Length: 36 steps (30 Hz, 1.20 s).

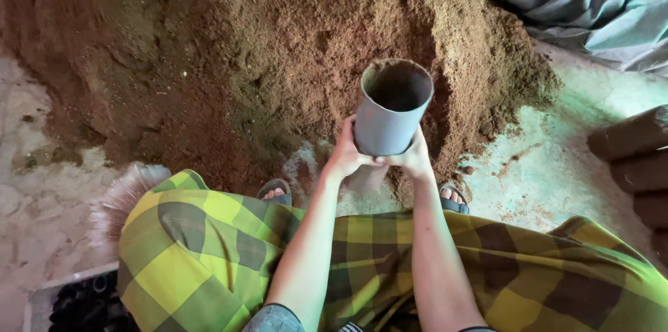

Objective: The person places a plastic lining inside a gray plastic cylinder and fills it with soil from a large pile by hand, packing the soil down into the container.

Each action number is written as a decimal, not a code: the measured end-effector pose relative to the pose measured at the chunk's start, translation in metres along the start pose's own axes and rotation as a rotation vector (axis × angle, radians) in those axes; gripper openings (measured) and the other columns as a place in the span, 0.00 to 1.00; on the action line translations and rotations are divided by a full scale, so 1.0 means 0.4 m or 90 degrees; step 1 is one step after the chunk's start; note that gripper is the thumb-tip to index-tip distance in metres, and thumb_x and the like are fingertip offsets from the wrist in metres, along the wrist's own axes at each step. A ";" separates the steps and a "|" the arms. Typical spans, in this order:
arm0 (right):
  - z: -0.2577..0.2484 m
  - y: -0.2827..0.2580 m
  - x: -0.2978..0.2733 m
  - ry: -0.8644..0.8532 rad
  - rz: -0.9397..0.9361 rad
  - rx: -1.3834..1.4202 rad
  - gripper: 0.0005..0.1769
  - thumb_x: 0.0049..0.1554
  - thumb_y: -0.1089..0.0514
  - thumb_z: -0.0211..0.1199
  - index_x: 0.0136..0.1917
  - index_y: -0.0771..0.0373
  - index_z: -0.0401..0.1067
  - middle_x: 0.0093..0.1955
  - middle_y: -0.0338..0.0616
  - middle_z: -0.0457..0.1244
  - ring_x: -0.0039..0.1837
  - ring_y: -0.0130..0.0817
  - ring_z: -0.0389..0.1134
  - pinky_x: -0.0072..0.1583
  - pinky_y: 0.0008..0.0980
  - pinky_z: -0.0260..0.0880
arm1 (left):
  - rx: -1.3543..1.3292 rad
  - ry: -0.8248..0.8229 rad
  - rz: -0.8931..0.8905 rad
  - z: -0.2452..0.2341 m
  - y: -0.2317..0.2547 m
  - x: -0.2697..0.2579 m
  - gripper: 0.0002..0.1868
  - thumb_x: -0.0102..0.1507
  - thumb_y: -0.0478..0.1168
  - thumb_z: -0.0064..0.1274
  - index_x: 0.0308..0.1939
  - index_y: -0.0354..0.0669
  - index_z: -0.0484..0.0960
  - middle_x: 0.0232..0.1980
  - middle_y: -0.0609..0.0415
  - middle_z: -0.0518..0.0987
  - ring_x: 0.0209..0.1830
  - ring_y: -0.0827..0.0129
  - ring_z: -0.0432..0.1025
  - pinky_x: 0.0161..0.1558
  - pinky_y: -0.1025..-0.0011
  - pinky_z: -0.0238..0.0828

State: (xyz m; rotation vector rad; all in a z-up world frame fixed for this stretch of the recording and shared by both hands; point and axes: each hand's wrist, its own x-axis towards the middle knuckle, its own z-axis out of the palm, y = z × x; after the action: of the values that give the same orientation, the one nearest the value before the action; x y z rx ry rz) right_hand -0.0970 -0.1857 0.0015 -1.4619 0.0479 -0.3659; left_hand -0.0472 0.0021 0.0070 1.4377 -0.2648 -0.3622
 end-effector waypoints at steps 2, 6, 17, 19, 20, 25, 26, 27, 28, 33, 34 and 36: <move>-0.015 -0.011 0.011 -0.008 -0.027 0.005 0.71 0.16 0.63 0.93 0.72 0.59 0.64 0.64 0.49 0.64 0.70 0.42 0.62 0.72 0.58 0.58 | 0.002 -0.008 0.004 0.009 0.050 -0.009 0.70 0.30 0.31 0.86 0.74 0.46 0.64 0.70 0.33 0.72 0.78 0.34 0.61 0.79 0.39 0.50; -0.006 -0.047 0.012 0.001 -0.045 0.016 0.67 0.20 0.55 0.93 0.71 0.61 0.65 0.62 0.48 0.64 0.67 0.41 0.63 0.68 0.56 0.61 | -0.020 0.022 0.027 0.021 0.108 -0.011 0.70 0.26 0.33 0.87 0.71 0.42 0.66 0.67 0.34 0.73 0.73 0.37 0.64 0.78 0.42 0.50; -0.020 0.166 -0.054 0.113 0.341 -0.099 0.39 0.43 0.35 0.86 0.57 0.61 0.78 0.50 0.50 0.67 0.56 0.41 0.67 0.57 0.41 0.66 | 0.014 0.071 -0.307 0.096 -0.124 -0.003 0.67 0.39 0.66 0.84 0.75 0.43 0.70 0.74 0.38 0.73 0.80 0.50 0.64 0.78 0.51 0.59; -0.028 0.223 -0.077 0.123 0.424 -0.115 0.42 0.44 0.32 0.87 0.60 0.61 0.80 0.53 0.54 0.70 0.59 0.46 0.70 0.59 0.47 0.68 | -0.004 0.077 -0.357 0.090 -0.176 -0.015 0.68 0.40 0.67 0.83 0.76 0.40 0.70 0.76 0.37 0.72 0.81 0.52 0.62 0.80 0.53 0.57; -0.027 0.237 -0.086 0.135 0.475 -0.101 0.42 0.44 0.34 0.88 0.60 0.63 0.80 0.53 0.56 0.69 0.58 0.48 0.70 0.57 0.52 0.69 | -0.002 0.089 -0.392 0.080 -0.201 -0.023 0.69 0.41 0.67 0.83 0.78 0.40 0.69 0.77 0.37 0.71 0.82 0.52 0.61 0.80 0.53 0.57; 0.021 0.243 -0.145 0.121 0.628 -0.108 0.46 0.46 0.33 0.83 0.63 0.70 0.78 0.59 0.65 0.66 0.61 0.54 0.69 0.53 0.60 0.71 | -0.039 0.108 -0.524 0.037 -0.214 -0.101 0.73 0.42 0.67 0.82 0.81 0.37 0.64 0.81 0.35 0.66 0.84 0.49 0.57 0.82 0.48 0.52; 0.028 0.267 -0.162 0.114 0.643 -0.092 0.47 0.45 0.31 0.84 0.64 0.68 0.78 0.59 0.63 0.66 0.62 0.53 0.69 0.56 0.60 0.71 | -0.043 0.129 -0.532 0.029 -0.247 -0.118 0.73 0.42 0.65 0.84 0.81 0.36 0.63 0.81 0.34 0.65 0.84 0.48 0.56 0.82 0.49 0.51; 0.035 0.289 -0.174 0.106 0.656 -0.076 0.48 0.45 0.30 0.84 0.65 0.66 0.79 0.60 0.61 0.66 0.63 0.53 0.69 0.59 0.59 0.71 | -0.047 0.149 -0.539 0.020 -0.277 -0.130 0.73 0.43 0.63 0.85 0.81 0.35 0.62 0.81 0.33 0.64 0.84 0.48 0.56 0.83 0.49 0.50; 0.044 0.287 -0.176 0.105 0.664 -0.079 0.48 0.45 0.30 0.84 0.65 0.66 0.79 0.60 0.61 0.66 0.63 0.53 0.69 0.59 0.59 0.71 | -0.051 0.151 -0.546 0.015 -0.288 -0.131 0.73 0.43 0.63 0.85 0.81 0.35 0.62 0.81 0.33 0.64 0.84 0.48 0.56 0.83 0.49 0.50; 0.078 0.335 -0.151 0.042 0.686 -0.064 0.51 0.44 0.31 0.86 0.68 0.67 0.76 0.59 0.62 0.66 0.60 0.52 0.70 0.54 0.57 0.74 | -0.027 0.172 -0.577 -0.038 -0.377 -0.125 0.68 0.45 0.67 0.82 0.78 0.32 0.67 0.80 0.32 0.66 0.83 0.44 0.57 0.82 0.47 0.52; 0.079 0.353 -0.140 0.037 0.690 -0.066 0.51 0.44 0.31 0.86 0.68 0.67 0.76 0.59 0.62 0.66 0.60 0.52 0.70 0.54 0.57 0.74 | -0.030 0.178 -0.580 -0.038 -0.377 -0.108 0.68 0.45 0.67 0.82 0.78 0.32 0.67 0.80 0.32 0.66 0.83 0.44 0.57 0.82 0.47 0.52; 0.080 0.385 -0.128 0.044 0.683 -0.060 0.52 0.44 0.32 0.87 0.69 0.66 0.74 0.58 0.57 0.65 0.59 0.50 0.70 0.51 0.52 0.72 | -0.018 0.172 -0.566 -0.037 -0.376 -0.082 0.67 0.44 0.66 0.83 0.77 0.34 0.70 0.77 0.35 0.71 0.81 0.49 0.62 0.79 0.49 0.57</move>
State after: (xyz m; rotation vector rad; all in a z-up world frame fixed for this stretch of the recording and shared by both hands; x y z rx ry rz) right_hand -0.1045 -0.1311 -0.1546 -1.3153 0.8732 0.4697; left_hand -0.0839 0.0145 -0.1427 1.4949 0.6227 -0.8705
